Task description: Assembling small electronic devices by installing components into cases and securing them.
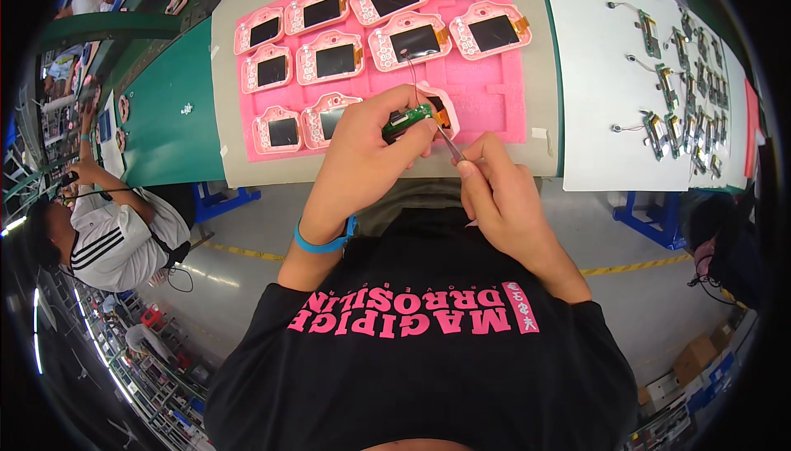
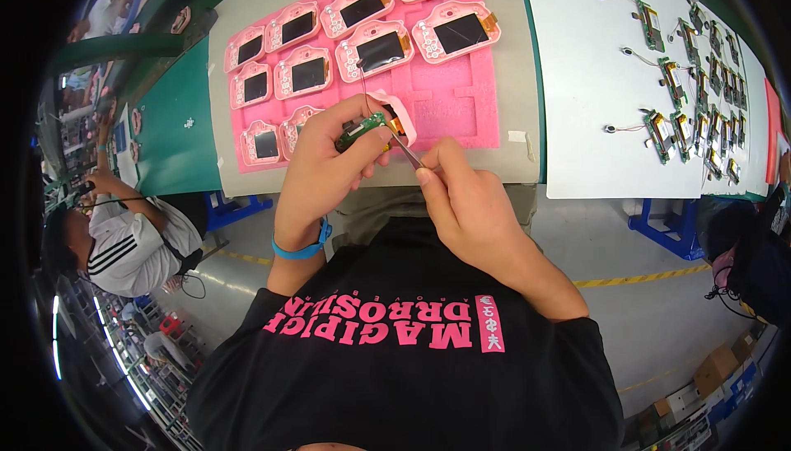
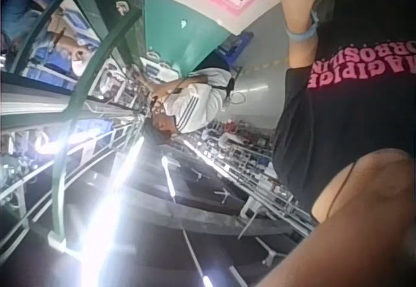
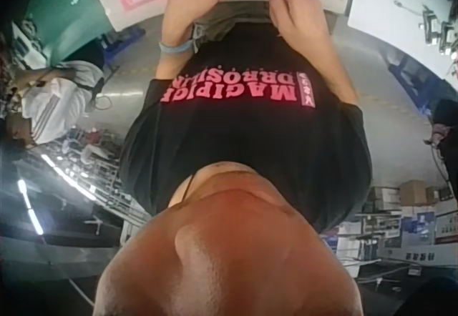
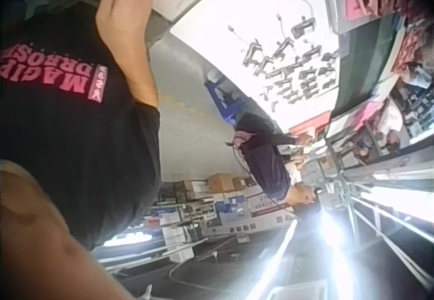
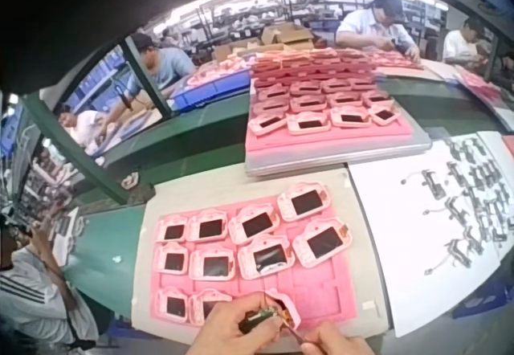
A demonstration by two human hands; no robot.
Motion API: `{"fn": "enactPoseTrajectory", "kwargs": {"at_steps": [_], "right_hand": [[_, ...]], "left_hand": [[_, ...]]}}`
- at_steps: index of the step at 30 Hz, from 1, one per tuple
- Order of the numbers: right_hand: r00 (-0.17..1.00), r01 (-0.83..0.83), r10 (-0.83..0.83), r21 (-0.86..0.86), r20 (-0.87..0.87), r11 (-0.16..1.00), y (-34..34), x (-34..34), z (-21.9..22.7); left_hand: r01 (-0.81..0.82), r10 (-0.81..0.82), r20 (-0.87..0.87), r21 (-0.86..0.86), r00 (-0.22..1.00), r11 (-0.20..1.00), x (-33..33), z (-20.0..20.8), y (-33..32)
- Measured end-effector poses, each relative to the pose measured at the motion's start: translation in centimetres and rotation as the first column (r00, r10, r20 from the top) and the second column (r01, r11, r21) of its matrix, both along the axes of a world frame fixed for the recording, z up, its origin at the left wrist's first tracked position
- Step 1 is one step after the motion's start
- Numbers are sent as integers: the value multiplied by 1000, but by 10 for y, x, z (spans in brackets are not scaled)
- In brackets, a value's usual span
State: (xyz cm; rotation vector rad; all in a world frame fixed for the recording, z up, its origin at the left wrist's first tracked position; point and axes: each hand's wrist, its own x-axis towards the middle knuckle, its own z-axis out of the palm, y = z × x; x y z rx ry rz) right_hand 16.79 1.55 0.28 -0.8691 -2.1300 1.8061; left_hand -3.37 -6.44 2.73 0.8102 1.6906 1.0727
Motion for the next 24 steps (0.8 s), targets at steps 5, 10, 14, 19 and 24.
{"fn": "enactPoseTrajectory", "kwargs": {"at_steps": [5, 10, 14, 19, 24], "right_hand": [[1000, 12, -12, -105, -1, 994, 1, 6, 12], [987, 90, -72, -126, 146, 988, 23, 31, 26], [987, 141, -150, 131, 62, 981, 21, 24, 25], [990, 132, -95, 438, -105, 889, 24, 6, -4], [995, 54, 1, 527, -103, 848, 27, -8, -6]], "left_hand": [[45, -45, -5, -12, 999, 999, 2, -3, 4], [66, -63, 99, -32, 993, 997, 9, 18, 19], [84, -83, 168, 2, 982, 996, 5, 14, 21], [79, -90, 202, 62, 975, 995, 7, 9, 9], [61, -89, 218, 131, 972, 990, 1, 0, -6]]}}
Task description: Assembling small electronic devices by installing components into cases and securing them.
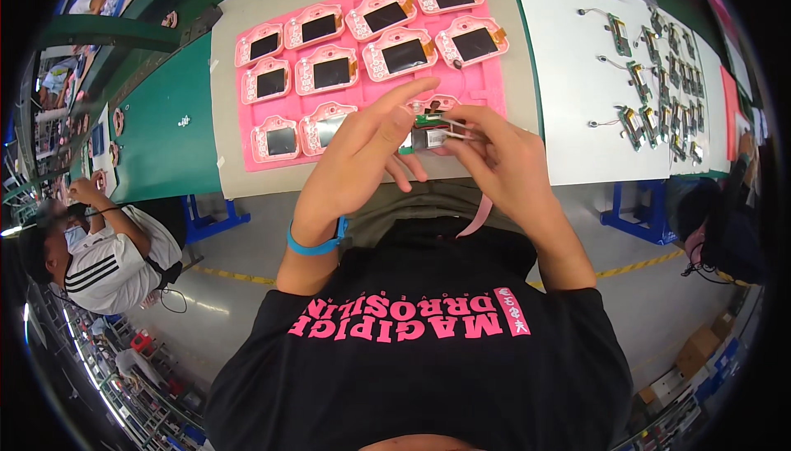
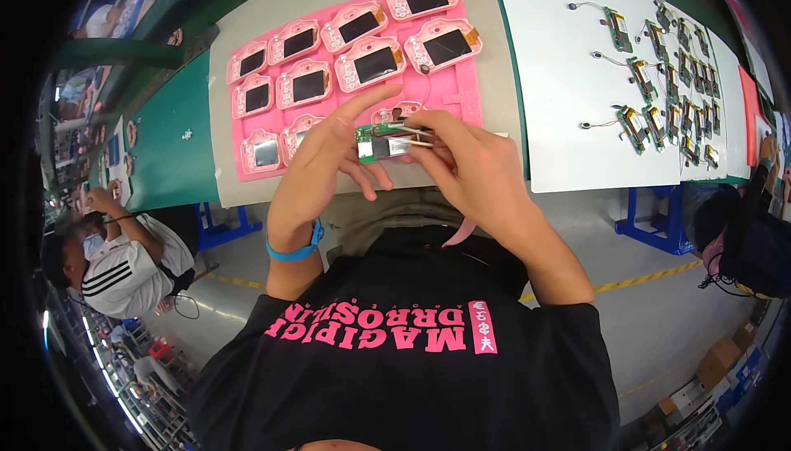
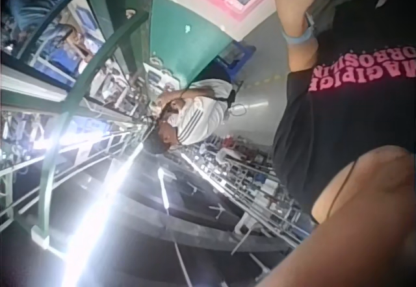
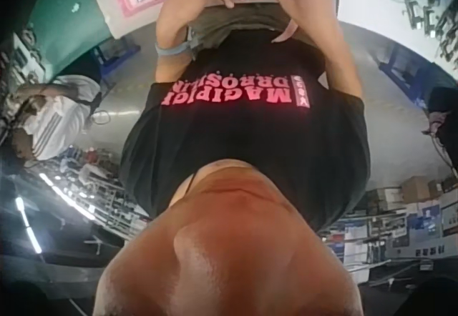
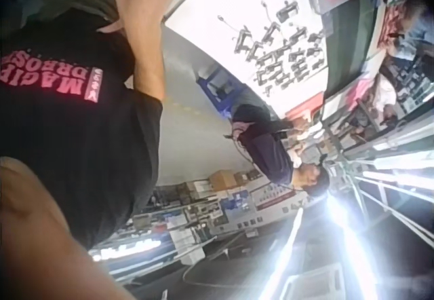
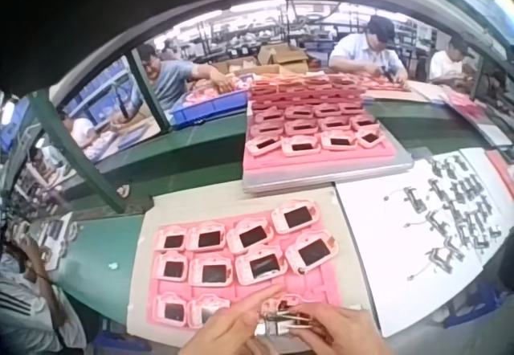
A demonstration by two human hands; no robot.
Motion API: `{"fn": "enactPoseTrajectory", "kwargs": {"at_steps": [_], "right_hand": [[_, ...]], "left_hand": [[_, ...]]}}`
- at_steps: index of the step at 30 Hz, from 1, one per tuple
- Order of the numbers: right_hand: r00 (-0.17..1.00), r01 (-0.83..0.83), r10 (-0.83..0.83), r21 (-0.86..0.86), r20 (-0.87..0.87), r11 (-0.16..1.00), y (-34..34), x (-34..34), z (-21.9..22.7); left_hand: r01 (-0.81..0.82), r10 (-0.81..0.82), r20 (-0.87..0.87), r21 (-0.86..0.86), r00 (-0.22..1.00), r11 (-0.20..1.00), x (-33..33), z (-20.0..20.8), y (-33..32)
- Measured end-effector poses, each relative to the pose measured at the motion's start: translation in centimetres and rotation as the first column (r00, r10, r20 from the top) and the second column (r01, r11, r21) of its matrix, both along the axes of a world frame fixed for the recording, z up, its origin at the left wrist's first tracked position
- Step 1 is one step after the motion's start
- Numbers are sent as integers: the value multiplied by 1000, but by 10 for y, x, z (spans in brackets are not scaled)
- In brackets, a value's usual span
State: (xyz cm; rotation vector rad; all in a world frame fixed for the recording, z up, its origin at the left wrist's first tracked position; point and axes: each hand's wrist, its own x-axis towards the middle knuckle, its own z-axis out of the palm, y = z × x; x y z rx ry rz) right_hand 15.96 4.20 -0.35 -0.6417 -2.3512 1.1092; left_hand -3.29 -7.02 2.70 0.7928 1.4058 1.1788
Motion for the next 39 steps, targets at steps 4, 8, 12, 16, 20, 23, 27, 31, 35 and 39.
{"fn": "enactPoseTrajectory", "kwargs": {"at_steps": [4, 8, 12, 16, 20, 23, 27, 31, 35, 39], "right_hand": [[1000, -24, 24, -54, 3, 998, -1, -7, -2], [999, 14, -18, -99, -32, 995, -1, -8, -10], [976, 216, -204, -194, 81, 957, -5, -9, 9], [961, 179, -169, -24, 217, 984, -7, -15, 15], [945, 141, -131, -13, 298, 990, 1, -21, 19], [938, 120, -93, -61, 334, 991, 10, -26, 18], [955, 164, -94, -240, 281, 957, 25, -32, 12], [962, 119, -44, -268, 270, 956, 27, -26, 14], [985, 149, -174, -568, 9, 809, 23, -9, 9], [953, 303, -276, -395, 124, 867, 30, 6, -6]], "left_hand": [[-1, 1, 24, 36, 1000, 999, -4, -5, -7], [5, -6, 28, 30, 1000, 1000, -4, -2, -9], [-63, 26, -470, -64, 882, 996, -18, 13, -14], [96, 116, -818, 205, 563, 974, -14, -5, -5], [163, 144, -877, 242, 458, 957, -14, -15, -1], [147, 114, -865, 211, 489, 966, -14, -20, 2], [163, 127, -893, 216, 432, 963, -16, -22, 7], [172, 176, -860, 289, 479, 942, -19, -25, 2], [188, 198, -882, 301, 427, 935, -30, 0, -14], [-43, 315, -787, 346, 531, 937, -75, 30, -32]]}}
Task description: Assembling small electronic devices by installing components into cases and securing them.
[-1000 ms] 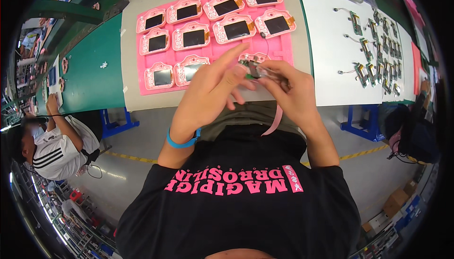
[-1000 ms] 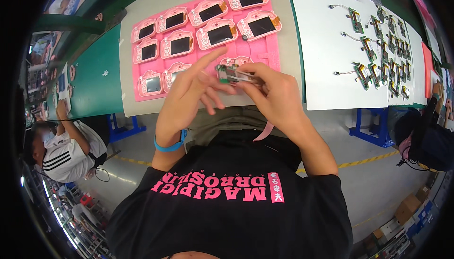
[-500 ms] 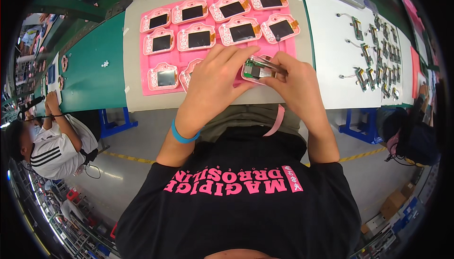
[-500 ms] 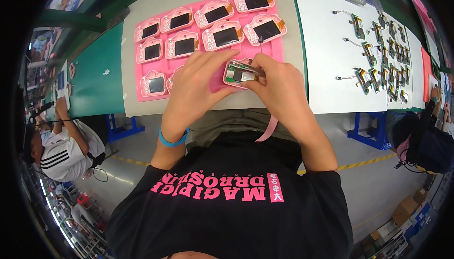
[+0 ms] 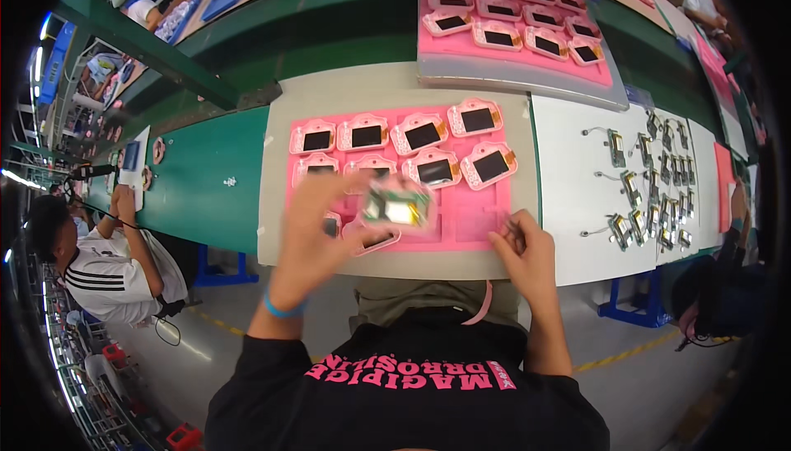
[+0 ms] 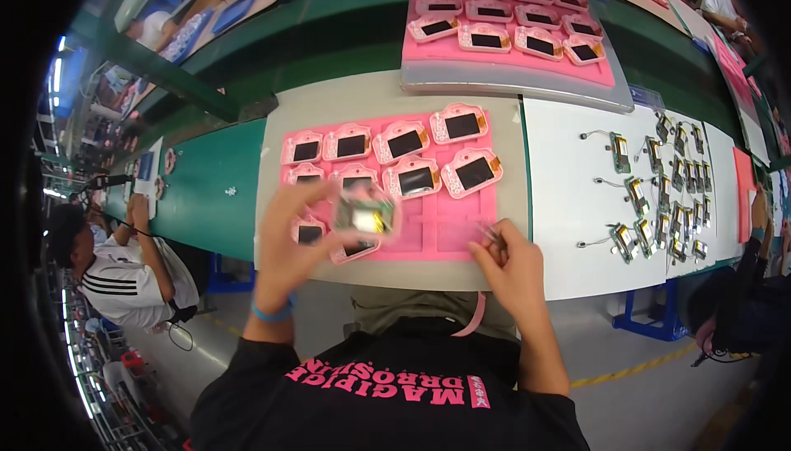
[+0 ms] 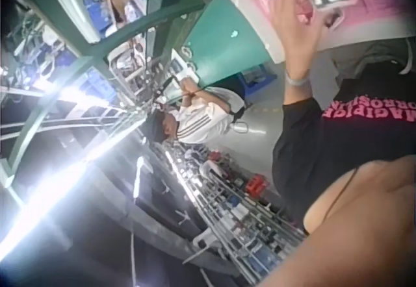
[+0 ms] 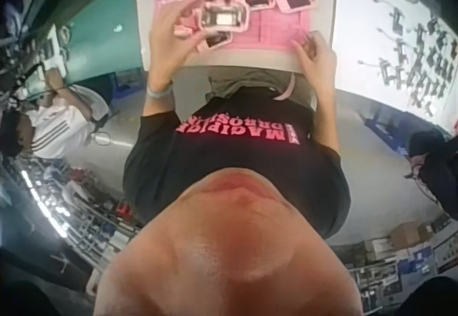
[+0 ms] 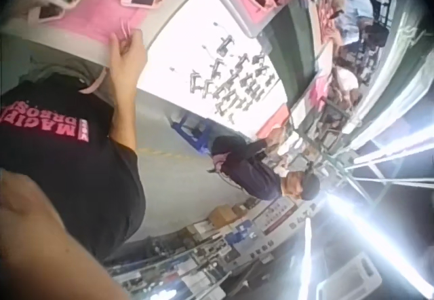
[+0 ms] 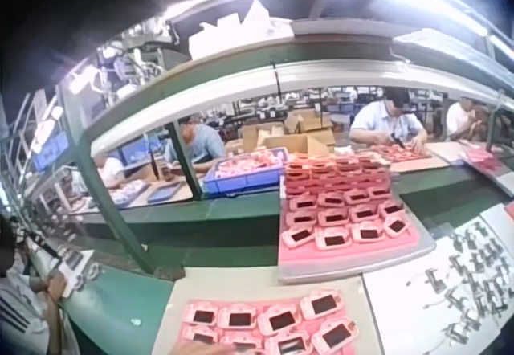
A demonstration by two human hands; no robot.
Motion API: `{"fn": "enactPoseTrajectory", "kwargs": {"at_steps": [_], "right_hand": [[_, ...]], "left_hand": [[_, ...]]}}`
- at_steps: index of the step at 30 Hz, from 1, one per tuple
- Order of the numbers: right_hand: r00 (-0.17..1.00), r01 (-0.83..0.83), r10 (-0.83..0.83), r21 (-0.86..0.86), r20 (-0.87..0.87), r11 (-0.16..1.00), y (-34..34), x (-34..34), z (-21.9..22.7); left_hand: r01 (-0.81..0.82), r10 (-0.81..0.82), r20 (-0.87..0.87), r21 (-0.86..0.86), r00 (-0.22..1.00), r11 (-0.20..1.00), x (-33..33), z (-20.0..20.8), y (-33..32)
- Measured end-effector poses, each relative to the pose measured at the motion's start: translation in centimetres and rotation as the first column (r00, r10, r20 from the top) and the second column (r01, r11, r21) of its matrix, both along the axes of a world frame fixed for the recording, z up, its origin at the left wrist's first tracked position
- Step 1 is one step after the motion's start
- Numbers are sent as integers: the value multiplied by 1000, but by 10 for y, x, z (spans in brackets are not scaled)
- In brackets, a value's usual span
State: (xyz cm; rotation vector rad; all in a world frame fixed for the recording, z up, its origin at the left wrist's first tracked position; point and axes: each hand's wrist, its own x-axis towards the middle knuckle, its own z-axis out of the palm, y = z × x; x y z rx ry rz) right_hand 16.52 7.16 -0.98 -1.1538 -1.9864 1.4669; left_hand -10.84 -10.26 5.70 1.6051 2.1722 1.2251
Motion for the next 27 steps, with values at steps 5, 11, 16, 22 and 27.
{"fn": "enactPoseTrajectory", "kwargs": {"at_steps": [5, 11, 16, 22, 27], "right_hand": [[992, -58, 52, 57, 112, 997, -1, 5, 12], [998, 56, -57, 70, 19, 996, 16, 41, 25], [893, 309, -384, 298, 237, 903, 24, 98, 21], [734, 280, -531, 523, 424, 805, 23, 121, 4], [828, 150, -356, 440, 434, 885, -6, 111, 12]], "left_hand": [[-118, 115, -93, -27, 989, 993, -140, -13, 100], [-162, 115, -535, -41, 837, 986, -238, -57, 144], [54, -73, -74, -232, 995, 971, -79, 4, 45], [107, -168, -278, -221, 946, 969, 44, -18, -15], [49, -86, -235, -158, 968, 986, 43, -43, -19]]}}
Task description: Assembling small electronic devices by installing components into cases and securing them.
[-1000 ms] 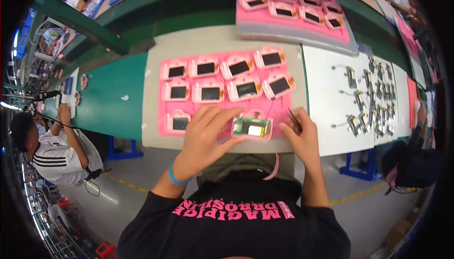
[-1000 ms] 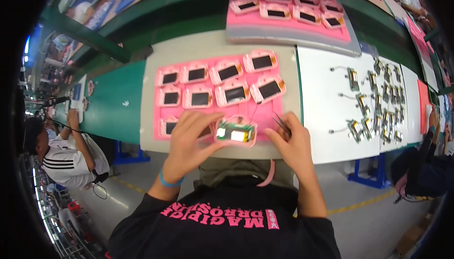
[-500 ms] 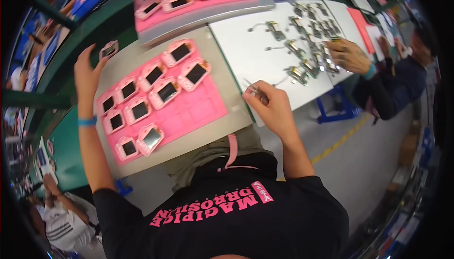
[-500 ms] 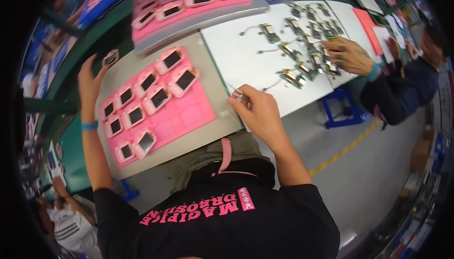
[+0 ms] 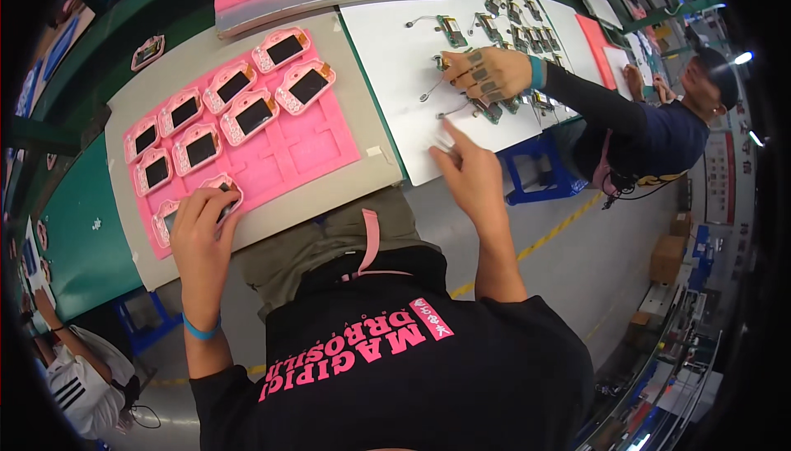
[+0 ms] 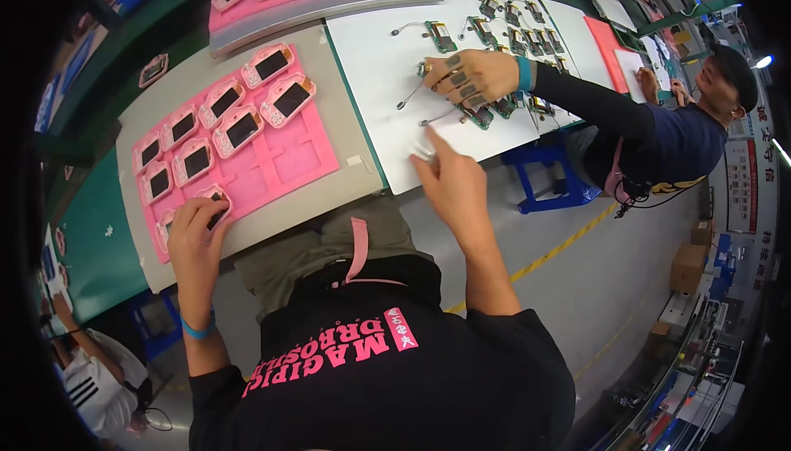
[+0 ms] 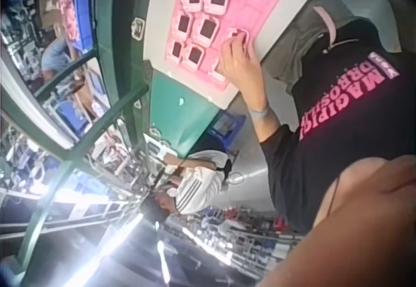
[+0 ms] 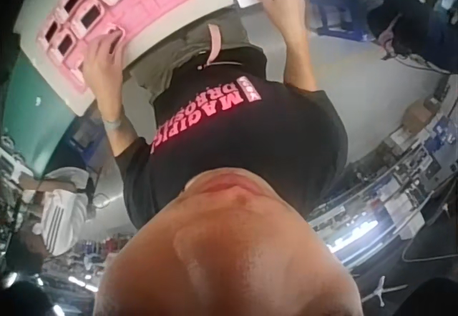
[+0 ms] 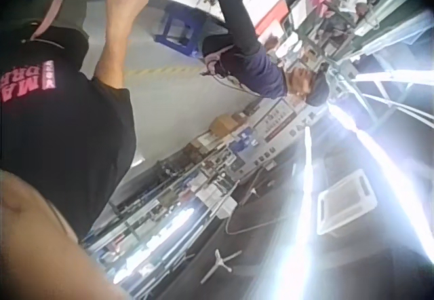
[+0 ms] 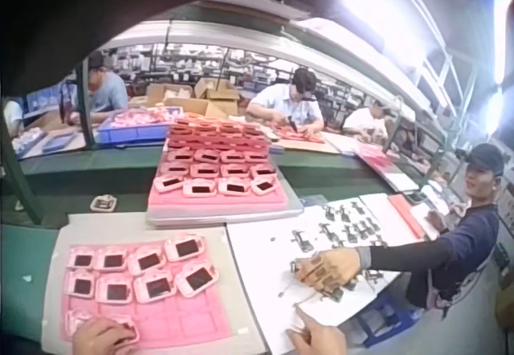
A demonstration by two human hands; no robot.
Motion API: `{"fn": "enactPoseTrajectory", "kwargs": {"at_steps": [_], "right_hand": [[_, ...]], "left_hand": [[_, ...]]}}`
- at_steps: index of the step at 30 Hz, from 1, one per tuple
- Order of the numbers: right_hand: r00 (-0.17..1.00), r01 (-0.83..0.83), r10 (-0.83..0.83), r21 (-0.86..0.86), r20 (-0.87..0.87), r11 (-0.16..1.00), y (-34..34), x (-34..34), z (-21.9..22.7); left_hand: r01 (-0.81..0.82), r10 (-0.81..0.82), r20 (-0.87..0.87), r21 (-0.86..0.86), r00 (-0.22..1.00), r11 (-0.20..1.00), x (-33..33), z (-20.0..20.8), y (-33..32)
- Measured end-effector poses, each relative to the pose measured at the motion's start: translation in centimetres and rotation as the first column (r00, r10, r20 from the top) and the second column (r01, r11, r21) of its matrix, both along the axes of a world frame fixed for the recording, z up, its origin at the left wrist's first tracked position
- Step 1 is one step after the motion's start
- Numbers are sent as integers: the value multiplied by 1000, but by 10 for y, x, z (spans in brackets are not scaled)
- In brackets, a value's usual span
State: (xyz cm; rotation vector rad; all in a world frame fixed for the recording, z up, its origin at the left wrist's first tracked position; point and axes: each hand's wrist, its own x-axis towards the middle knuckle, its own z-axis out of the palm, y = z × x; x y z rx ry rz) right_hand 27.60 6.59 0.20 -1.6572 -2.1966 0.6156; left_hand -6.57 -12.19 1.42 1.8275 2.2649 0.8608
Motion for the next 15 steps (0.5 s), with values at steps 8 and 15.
{"fn": "enactPoseTrajectory", "kwargs": {"at_steps": [8, 15], "right_hand": [[990, 80, -75, 42, -117, 996, -7, 15, -3], [997, -57, 67, 209, -42, 976, 40, 4, -2]], "left_hand": [[31, -35, 25, 160, 999, 987, 6, -11, 4], [54, -63, 9, 387, 998, 920, 20, -12, -3]]}}
